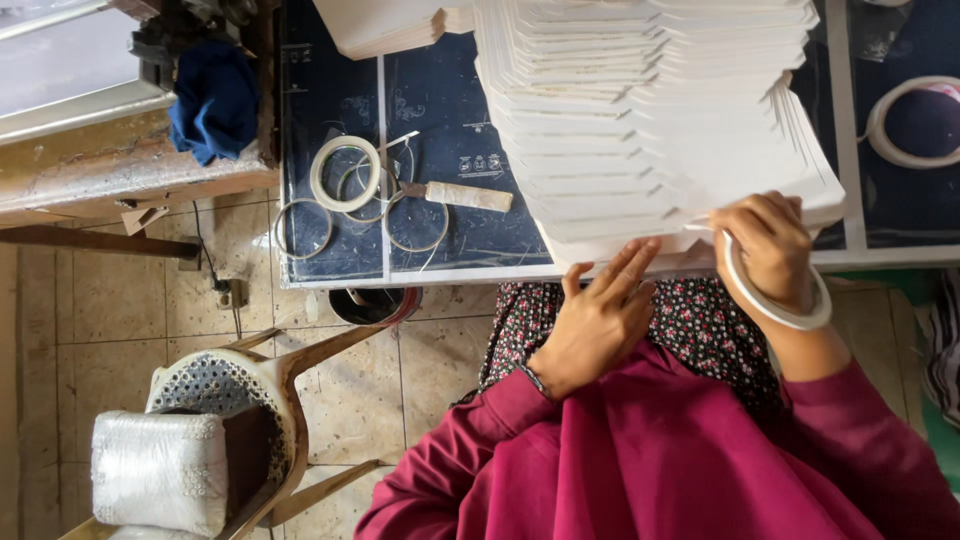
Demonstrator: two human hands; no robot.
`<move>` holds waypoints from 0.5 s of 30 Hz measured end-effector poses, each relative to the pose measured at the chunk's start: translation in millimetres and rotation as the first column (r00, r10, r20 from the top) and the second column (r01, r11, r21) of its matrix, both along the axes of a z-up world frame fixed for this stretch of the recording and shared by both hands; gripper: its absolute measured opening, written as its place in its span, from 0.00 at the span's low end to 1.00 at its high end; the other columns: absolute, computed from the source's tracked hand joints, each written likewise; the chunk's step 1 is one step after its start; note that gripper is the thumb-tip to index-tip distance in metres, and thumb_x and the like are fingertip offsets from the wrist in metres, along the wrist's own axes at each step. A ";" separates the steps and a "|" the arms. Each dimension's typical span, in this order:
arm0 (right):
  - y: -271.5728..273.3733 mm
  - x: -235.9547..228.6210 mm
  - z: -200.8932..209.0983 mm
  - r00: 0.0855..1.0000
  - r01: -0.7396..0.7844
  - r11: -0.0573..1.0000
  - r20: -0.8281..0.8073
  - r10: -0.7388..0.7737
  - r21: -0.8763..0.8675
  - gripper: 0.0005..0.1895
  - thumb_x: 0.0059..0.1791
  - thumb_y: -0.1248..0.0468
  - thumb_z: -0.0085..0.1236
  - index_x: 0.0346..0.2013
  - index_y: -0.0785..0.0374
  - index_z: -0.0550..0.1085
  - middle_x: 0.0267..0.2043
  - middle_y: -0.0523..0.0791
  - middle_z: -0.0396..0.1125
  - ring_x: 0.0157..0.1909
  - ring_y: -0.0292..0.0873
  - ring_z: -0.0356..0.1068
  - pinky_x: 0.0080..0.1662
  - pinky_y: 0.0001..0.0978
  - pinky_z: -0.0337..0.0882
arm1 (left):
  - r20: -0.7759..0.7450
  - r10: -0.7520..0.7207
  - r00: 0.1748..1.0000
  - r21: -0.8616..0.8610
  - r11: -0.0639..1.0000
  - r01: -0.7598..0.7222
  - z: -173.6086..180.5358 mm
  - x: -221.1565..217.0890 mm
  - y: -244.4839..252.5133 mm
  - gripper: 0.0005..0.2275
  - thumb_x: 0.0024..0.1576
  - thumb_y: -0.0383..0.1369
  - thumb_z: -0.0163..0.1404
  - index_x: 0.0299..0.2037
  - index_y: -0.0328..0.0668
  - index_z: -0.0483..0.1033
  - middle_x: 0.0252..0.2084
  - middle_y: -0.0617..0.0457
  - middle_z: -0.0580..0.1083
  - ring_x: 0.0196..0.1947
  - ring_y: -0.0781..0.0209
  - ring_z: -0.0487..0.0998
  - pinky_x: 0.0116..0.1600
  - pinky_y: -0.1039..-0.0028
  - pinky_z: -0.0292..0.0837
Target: The person sits at a table and repeatedly applies a white strip to the edge of stacked white paper items. They smooth the strip with their fingers and move to the next item in the stack. The process continues throughout the clip.
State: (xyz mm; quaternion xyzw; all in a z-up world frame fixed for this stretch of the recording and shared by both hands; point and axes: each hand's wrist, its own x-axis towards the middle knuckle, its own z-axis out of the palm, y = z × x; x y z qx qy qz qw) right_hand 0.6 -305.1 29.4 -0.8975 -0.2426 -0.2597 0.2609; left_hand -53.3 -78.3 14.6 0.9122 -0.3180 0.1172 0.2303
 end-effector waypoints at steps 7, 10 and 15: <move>-3.3 -5.0 20.6 0.983 -0.032 0.999 -0.183 0.025 -0.034 0.04 0.54 0.76 0.66 0.40 0.67 0.80 0.42 0.47 0.75 0.45 0.49 0.73 0.57 0.40 0.62 | -0.238 -0.059 0.969 -0.374 0.927 -0.035 17.3 80.7 -10.0 0.06 0.59 0.28 0.57 0.44 0.50 0.78 0.55 0.58 0.79 0.47 0.53 0.80 0.51 0.61 0.65; 1.4 -12.5 15.6 0.989 0.003 1.000 -0.150 0.001 0.029 0.04 0.58 0.79 0.58 0.45 0.77 0.80 0.46 0.56 0.76 0.48 0.56 0.75 0.57 0.46 0.69 | -0.368 0.085 0.926 -0.269 0.944 -0.193 6.0 97.2 -28.8 0.03 0.50 0.37 0.60 0.31 0.58 0.78 0.50 0.63 0.73 0.46 0.48 0.72 0.48 0.56 0.64; -0.8 -18.5 -20.8 0.990 0.137 0.989 -0.021 -0.136 0.049 0.13 0.59 0.78 0.59 0.31 0.75 0.68 0.33 0.56 0.61 0.38 0.59 0.60 0.48 0.51 0.61 | -0.407 0.239 0.882 -0.127 0.941 -0.314 12.0 96.9 -41.2 0.07 0.47 0.39 0.59 0.30 0.51 0.75 0.48 0.57 0.70 0.48 0.44 0.70 0.48 0.51 0.63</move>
